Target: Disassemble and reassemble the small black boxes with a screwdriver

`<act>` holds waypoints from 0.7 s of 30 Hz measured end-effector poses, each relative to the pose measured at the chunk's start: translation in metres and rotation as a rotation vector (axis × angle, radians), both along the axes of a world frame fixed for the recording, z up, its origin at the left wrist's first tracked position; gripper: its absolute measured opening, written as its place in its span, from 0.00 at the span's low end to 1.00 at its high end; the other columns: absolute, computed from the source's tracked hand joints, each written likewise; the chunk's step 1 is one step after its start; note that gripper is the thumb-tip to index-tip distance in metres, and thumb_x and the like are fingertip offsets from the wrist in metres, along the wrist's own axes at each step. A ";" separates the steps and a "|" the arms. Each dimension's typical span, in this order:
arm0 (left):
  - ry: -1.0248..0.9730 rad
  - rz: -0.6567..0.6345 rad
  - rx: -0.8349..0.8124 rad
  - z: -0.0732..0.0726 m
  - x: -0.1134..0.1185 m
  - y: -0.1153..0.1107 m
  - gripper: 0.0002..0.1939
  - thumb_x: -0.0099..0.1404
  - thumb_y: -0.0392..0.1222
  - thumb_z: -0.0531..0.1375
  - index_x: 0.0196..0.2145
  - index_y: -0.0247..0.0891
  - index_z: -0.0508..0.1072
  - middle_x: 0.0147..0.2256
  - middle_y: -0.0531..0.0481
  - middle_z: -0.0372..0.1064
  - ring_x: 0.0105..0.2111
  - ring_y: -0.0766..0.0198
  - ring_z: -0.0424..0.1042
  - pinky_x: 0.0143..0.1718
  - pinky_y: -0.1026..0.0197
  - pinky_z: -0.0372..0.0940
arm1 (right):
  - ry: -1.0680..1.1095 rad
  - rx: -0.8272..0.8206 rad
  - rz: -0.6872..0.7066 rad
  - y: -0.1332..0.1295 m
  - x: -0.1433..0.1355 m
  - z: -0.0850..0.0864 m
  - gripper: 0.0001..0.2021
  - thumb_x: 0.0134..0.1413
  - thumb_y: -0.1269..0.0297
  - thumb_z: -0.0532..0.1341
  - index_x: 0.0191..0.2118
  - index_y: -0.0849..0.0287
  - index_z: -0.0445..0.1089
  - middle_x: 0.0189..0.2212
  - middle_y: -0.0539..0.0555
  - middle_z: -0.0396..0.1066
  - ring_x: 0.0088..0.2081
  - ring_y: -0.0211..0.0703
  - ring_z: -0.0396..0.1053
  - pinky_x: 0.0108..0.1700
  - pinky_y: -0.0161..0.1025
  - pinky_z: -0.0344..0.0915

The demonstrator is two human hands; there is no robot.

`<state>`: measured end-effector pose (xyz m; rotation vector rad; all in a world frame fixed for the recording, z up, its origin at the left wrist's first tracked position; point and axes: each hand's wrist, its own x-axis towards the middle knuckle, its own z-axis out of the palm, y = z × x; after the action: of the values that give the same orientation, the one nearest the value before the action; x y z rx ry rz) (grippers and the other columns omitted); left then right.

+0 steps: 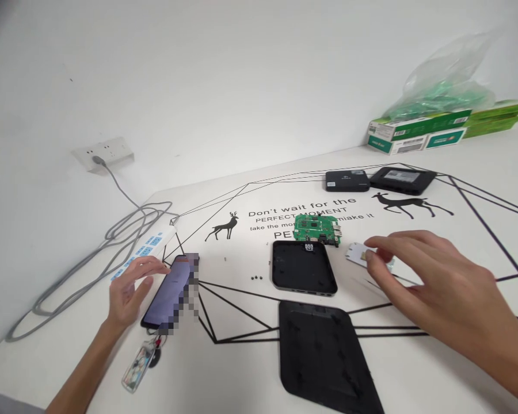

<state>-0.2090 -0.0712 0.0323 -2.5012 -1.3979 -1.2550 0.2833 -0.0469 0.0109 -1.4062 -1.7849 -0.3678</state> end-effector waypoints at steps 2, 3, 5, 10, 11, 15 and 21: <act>0.092 -0.004 0.049 0.019 0.020 -0.015 0.12 0.71 0.35 0.55 0.46 0.42 0.77 0.37 0.46 0.79 0.44 0.51 0.74 0.47 0.46 0.70 | -0.070 0.049 0.035 -0.001 0.000 0.004 0.15 0.66 0.53 0.54 0.38 0.55 0.74 0.35 0.56 0.78 0.38 0.47 0.79 0.23 0.37 0.65; 0.166 -0.021 0.061 0.029 0.033 -0.025 0.13 0.70 0.33 0.56 0.46 0.43 0.77 0.38 0.46 0.79 0.44 0.52 0.74 0.46 0.47 0.70 | -0.093 0.071 0.044 -0.002 -0.001 0.005 0.14 0.66 0.55 0.54 0.39 0.56 0.74 0.35 0.57 0.78 0.37 0.47 0.79 0.22 0.37 0.64; 0.285 -0.104 0.061 0.046 0.065 -0.046 0.16 0.67 0.31 0.57 0.49 0.42 0.76 0.39 0.44 0.78 0.44 0.53 0.74 0.43 0.50 0.72 | -0.106 0.084 0.038 -0.002 -0.002 0.008 0.14 0.66 0.57 0.54 0.38 0.57 0.74 0.34 0.57 0.78 0.35 0.47 0.78 0.22 0.38 0.62; 0.415 -0.363 0.080 0.043 0.144 -0.080 0.15 0.62 0.28 0.59 0.47 0.36 0.73 0.34 0.47 0.79 0.39 0.57 0.77 0.45 0.53 0.74 | -0.060 0.041 0.023 -0.001 -0.002 0.008 0.14 0.64 0.57 0.54 0.37 0.56 0.75 0.34 0.57 0.79 0.36 0.48 0.76 0.26 0.39 0.63; 0.417 -0.392 0.088 0.036 0.155 -0.081 0.13 0.63 0.28 0.59 0.46 0.36 0.73 0.33 0.48 0.79 0.37 0.59 0.77 0.44 0.54 0.74 | -0.043 0.023 0.027 0.000 -0.001 0.007 0.13 0.63 0.57 0.55 0.37 0.56 0.75 0.34 0.57 0.79 0.36 0.49 0.76 0.26 0.40 0.63; 0.415 -0.425 0.099 0.010 0.184 -0.077 0.09 0.64 0.30 0.60 0.42 0.35 0.73 0.34 0.48 0.79 0.36 0.59 0.77 0.42 0.55 0.73 | 0.012 -0.032 0.067 0.002 0.001 0.005 0.11 0.60 0.57 0.56 0.36 0.54 0.74 0.34 0.55 0.79 0.38 0.50 0.76 0.28 0.40 0.65; 0.348 -0.402 0.096 0.022 0.191 -0.050 0.09 0.67 0.32 0.56 0.44 0.34 0.72 0.37 0.44 0.79 0.38 0.56 0.78 0.43 0.52 0.72 | 0.021 -0.051 0.117 0.004 -0.001 0.007 0.09 0.61 0.59 0.57 0.35 0.55 0.73 0.32 0.57 0.79 0.37 0.50 0.75 0.29 0.40 0.65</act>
<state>-0.0177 -0.1211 0.0540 -2.8404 -0.7705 -0.8321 0.2821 -0.0432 0.0181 -1.3287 -1.8611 -0.2459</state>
